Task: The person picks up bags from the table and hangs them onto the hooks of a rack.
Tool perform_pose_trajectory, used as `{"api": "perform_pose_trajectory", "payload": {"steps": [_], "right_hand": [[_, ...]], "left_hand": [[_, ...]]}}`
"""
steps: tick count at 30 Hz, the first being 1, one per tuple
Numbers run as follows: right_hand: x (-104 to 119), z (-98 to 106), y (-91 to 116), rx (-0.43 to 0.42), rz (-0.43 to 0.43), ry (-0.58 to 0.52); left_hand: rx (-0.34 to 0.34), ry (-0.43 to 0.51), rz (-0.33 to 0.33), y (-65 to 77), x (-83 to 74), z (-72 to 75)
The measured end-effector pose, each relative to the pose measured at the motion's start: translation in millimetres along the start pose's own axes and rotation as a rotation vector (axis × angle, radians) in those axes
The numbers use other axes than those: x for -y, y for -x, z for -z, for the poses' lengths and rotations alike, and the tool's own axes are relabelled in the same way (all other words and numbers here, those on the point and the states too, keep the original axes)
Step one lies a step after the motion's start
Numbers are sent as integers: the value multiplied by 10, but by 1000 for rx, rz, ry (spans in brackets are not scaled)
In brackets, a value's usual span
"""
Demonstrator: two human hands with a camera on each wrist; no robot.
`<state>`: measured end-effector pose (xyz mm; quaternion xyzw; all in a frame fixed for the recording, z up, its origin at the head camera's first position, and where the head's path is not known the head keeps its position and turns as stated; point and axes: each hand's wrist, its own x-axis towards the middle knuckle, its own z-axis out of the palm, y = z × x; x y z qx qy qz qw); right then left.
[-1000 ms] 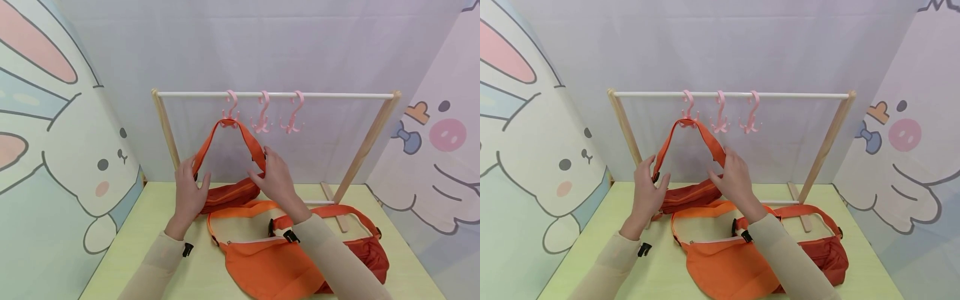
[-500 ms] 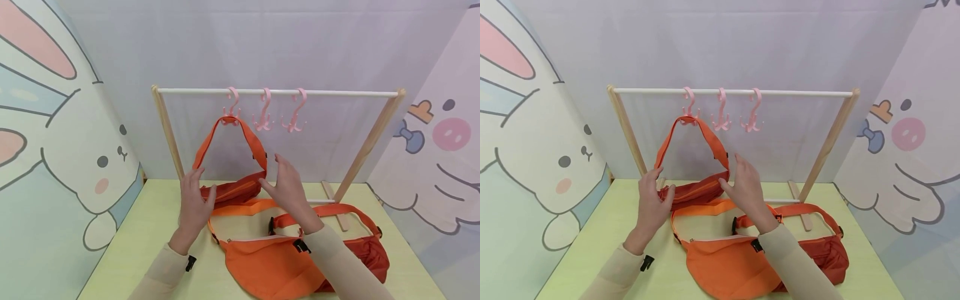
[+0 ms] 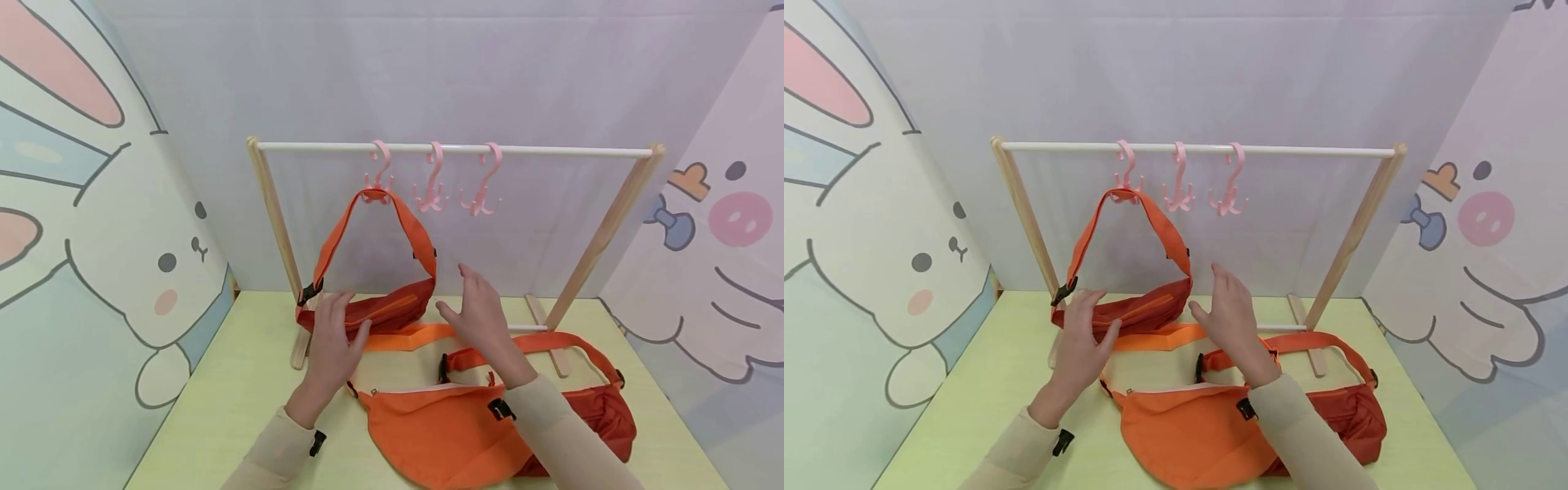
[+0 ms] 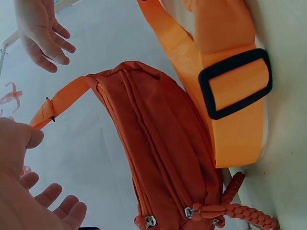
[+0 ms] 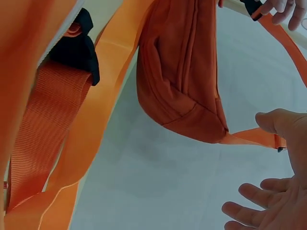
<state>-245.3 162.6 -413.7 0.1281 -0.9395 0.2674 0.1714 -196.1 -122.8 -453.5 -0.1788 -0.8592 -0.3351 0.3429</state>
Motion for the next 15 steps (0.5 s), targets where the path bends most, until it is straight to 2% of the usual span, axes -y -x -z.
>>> {"api": "perform_pose_trajectory", "payload": {"steps": [7, 15], "right_hand": [[-132, -59, 33, 55, -4, 30], [-249, -155, 29, 149, -51, 94]], "left_hand": [[73, 8, -9, 76, 9, -102], [172, 12, 15, 196, -22, -190]]}}
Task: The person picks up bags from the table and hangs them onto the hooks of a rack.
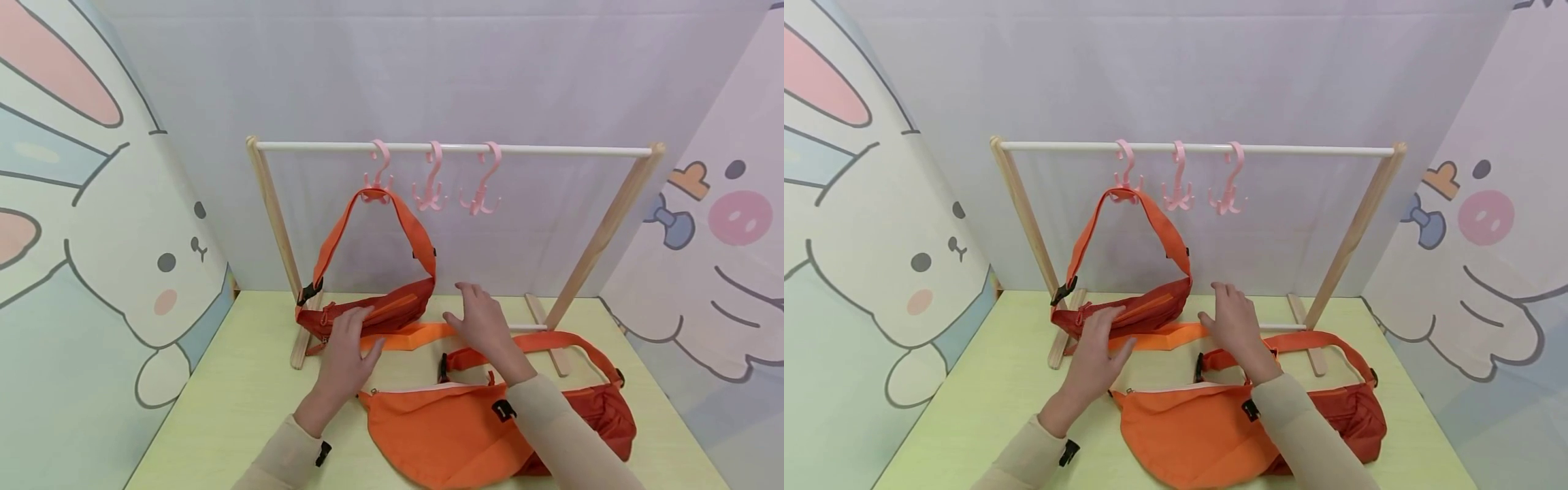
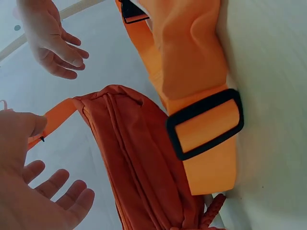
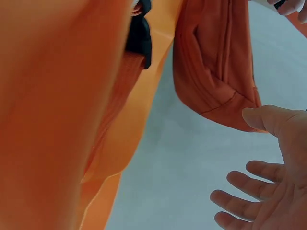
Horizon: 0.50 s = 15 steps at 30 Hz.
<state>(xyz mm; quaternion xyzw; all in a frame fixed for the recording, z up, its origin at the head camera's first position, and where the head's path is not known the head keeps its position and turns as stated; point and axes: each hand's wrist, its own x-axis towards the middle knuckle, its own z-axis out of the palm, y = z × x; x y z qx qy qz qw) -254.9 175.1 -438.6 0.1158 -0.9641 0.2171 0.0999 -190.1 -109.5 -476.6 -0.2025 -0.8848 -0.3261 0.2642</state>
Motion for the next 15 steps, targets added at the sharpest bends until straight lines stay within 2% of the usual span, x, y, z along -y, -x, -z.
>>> {"api": "perform_pose_trajectory", "payload": {"steps": [4, 15], "right_hand": [[-63, -71, -30, 54, -8, 39], [-259, -346, -130, 181, 38, 138]], "left_hand": [[52, 0, 11, 44, -3, -47], [219, 25, 56, 127, -5, -144]]}}
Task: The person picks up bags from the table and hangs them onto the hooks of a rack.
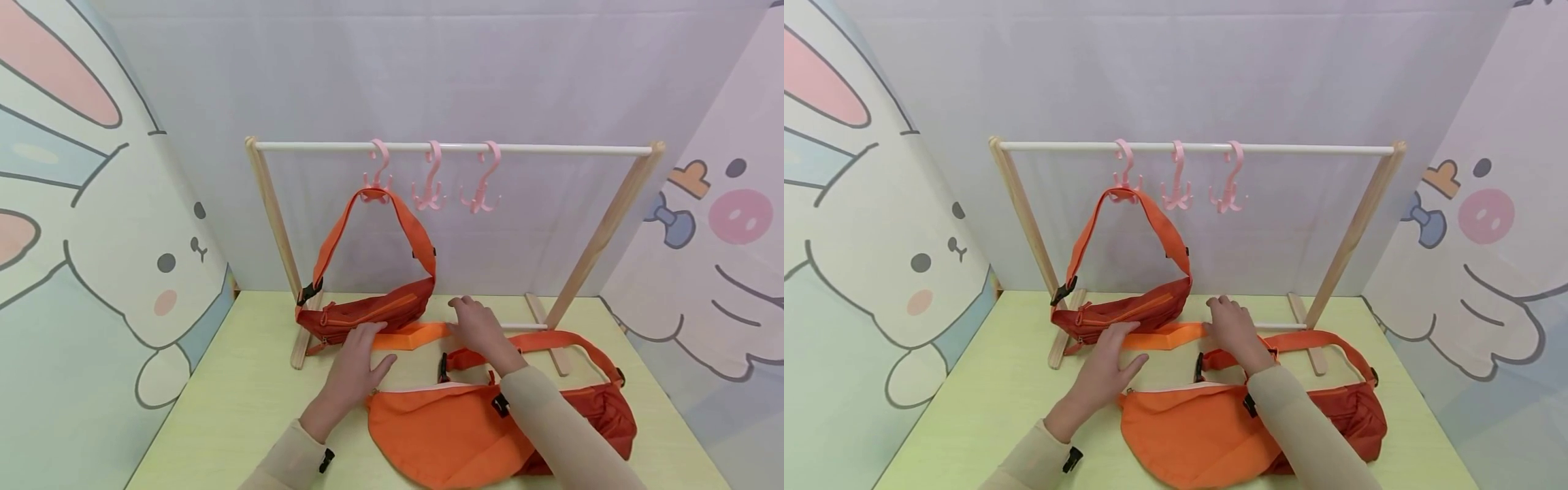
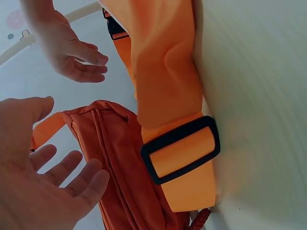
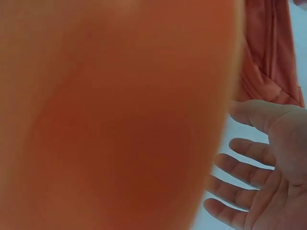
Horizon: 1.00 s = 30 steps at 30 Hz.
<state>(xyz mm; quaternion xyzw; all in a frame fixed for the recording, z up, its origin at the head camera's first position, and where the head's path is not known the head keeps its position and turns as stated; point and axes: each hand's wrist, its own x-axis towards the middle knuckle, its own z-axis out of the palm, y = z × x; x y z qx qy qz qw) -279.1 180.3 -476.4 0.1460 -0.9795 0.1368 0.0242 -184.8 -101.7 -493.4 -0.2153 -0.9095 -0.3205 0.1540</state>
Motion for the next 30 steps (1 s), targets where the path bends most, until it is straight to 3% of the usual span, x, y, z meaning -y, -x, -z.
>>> {"api": "perform_pose_trajectory", "payload": {"steps": [7, 30], "right_hand": [[-37, -147, -59, 85, 33, 44], [-32, -282, -76, 74, 99, 36]], "left_hand": [[75, -5, 47, 46, 16, -59], [142, -36, 54, 93, -2, -59]]}}
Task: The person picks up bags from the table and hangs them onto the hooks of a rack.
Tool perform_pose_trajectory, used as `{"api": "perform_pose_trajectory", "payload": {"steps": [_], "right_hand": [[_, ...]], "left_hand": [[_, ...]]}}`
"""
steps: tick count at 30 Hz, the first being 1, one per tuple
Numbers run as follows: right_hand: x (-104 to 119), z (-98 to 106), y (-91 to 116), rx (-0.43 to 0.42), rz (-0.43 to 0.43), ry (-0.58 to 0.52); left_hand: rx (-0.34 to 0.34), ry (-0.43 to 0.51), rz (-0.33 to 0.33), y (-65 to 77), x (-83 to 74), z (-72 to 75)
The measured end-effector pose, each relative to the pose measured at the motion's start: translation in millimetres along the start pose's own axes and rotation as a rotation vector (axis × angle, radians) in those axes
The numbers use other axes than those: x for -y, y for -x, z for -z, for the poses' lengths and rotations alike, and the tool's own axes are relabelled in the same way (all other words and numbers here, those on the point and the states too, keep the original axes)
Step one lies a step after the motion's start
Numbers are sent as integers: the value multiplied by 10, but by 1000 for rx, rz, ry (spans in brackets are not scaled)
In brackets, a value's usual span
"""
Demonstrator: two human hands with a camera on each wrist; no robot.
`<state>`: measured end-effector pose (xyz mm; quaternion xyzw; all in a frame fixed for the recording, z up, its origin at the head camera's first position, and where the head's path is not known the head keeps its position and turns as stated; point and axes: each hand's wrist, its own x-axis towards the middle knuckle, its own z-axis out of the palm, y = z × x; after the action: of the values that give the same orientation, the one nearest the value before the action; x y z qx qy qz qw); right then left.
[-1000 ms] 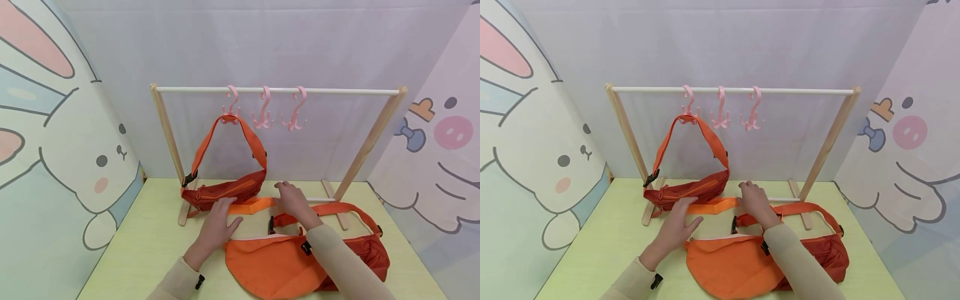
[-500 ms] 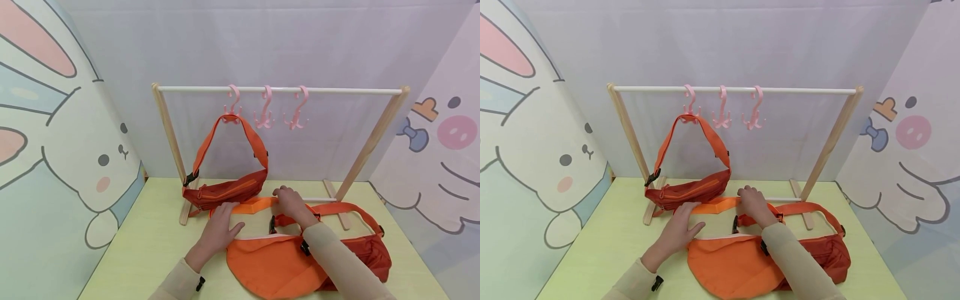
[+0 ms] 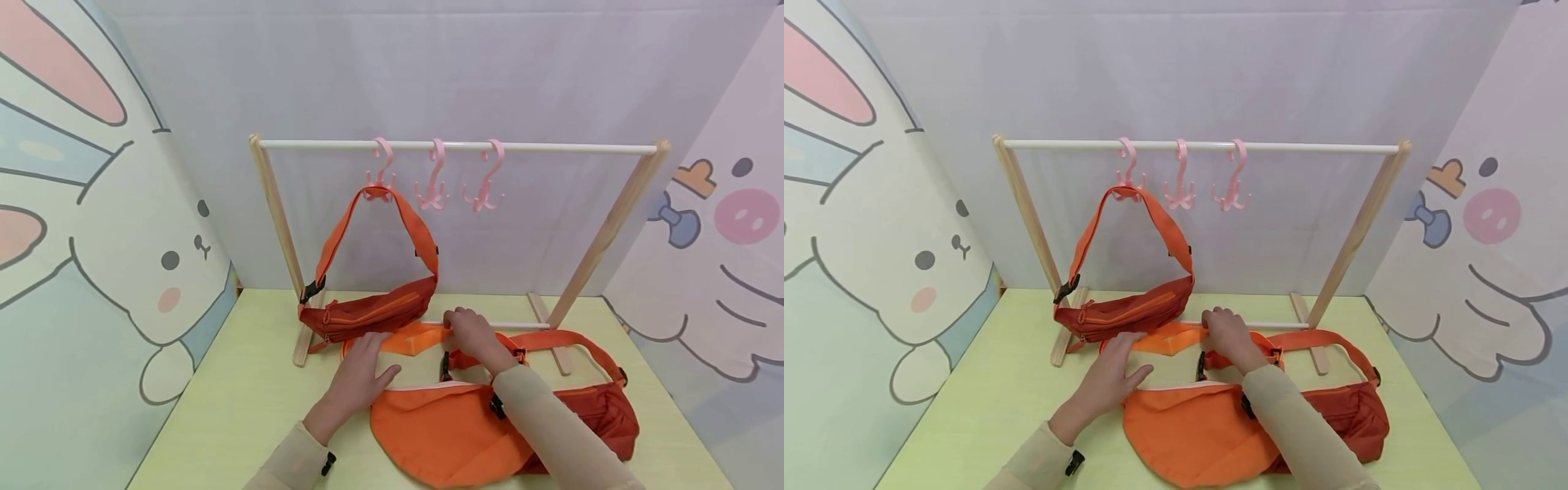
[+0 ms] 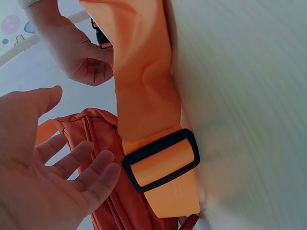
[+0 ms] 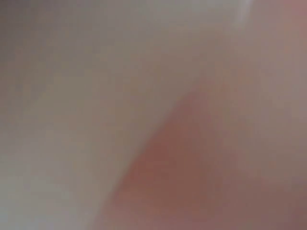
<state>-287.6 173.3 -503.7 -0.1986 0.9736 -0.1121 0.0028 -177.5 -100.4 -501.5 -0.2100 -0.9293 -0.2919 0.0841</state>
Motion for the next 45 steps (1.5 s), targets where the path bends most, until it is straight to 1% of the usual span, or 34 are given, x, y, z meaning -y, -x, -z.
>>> {"api": "perform_pose_trajectory", "payload": {"steps": [5, 10, 14, 18, 23, 30, 35, 39, 43, 45], "right_hand": [[19, -19, 35, 33, 41, -12], [54, 14, 91, 59, 84, -6], [89, 41, 143, 32, 122, 7], [137, 90, 199, 6, 129, 1], [196, 170, 280, -79, 184, 8], [307, 319, 377, -211, 264, 42], [400, 455, 454, -281, 310, 57], [478, 580, 526, -333, 350, 58], [524, 690, 585, -389, 378, 60], [539, 738, 606, -413, 386, 58]], "left_hand": [[-6, 0, -21, -3, 3, -28], [-26, -3, -53, -2, -6, -70], [-28, -28, -60, -14, -29, -95], [-42, -54, -73, -41, -70, -107], [-59, -107, -116, -104, -126, -128], [-9, -148, -116, -227, -233, -151], [4, -187, -127, -330, -305, -192], [6, -168, -129, -392, -351, -215], [15, -118, -120, -428, -388, -215], [11, -94, -126, -441, -400, -208]]}}
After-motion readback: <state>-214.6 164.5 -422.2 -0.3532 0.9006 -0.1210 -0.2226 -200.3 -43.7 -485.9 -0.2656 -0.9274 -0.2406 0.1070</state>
